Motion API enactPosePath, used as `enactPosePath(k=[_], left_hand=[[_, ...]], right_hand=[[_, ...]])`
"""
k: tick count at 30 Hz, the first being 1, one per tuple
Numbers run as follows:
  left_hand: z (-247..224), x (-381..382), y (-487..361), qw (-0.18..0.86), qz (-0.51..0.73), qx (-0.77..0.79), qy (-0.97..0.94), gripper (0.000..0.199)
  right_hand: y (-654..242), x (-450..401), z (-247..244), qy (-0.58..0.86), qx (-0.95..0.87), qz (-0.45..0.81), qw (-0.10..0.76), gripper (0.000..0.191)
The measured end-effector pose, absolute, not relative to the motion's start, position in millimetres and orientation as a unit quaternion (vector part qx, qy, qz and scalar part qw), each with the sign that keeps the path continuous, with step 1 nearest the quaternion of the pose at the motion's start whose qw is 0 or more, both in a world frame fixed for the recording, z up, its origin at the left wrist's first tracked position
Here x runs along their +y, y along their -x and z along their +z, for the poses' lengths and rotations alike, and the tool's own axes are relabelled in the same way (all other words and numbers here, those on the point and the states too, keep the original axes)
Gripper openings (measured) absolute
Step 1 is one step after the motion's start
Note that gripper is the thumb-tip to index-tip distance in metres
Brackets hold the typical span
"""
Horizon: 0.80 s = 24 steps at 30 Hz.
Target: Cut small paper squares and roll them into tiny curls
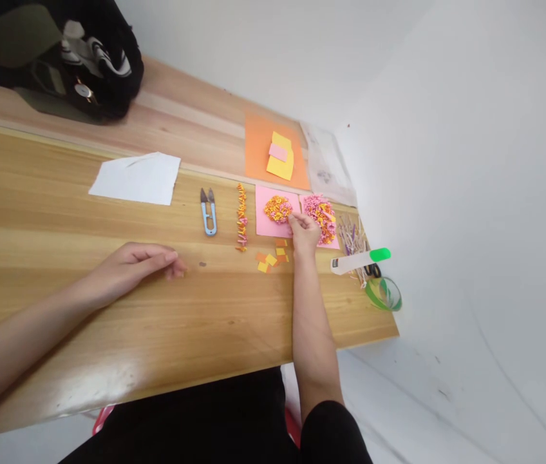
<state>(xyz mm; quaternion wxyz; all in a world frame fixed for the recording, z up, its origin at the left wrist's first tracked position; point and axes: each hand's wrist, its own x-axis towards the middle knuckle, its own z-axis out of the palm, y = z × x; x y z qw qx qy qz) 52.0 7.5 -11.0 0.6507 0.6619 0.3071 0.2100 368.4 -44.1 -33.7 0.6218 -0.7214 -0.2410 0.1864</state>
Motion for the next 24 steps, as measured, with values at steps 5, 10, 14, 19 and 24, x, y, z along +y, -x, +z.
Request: enactPosePath(k=[5, 10, 14, 19, 24], left_hand=[[-12.1, 7.8, -52.0, 0.654, 0.216, 0.305, -0.658, 0.03], [-12.3, 7.8, -51.7, 0.656, 0.212, 0.315, -0.652, 0.03], [-11.9, 7.2, -51.0, 0.655, 0.202, 0.329, -0.649, 0.032], [-12.9, 7.1, -50.4, 0.653, 0.204, 0.326, -0.652, 0.033], [-12.5, 7.5, -50.6, 0.647, 0.194, 0.325, -0.662, 0.033]], right_hand=[[-364.3, -42.5, -33.9, 0.722, -0.248, 0.175, 0.621, 0.021], [-360.4, -41.4, -32.0, 0.72, -0.236, 0.178, 0.628, 0.013], [-362.3, -41.3, -33.8, 0.717, -0.233, 0.189, 0.629, 0.011], [-365.2, -42.3, -37.2, 0.714, -0.246, 0.188, 0.628, 0.013], [-366.6, -42.6, -39.2, 0.714, -0.251, 0.177, 0.629, 0.014]])
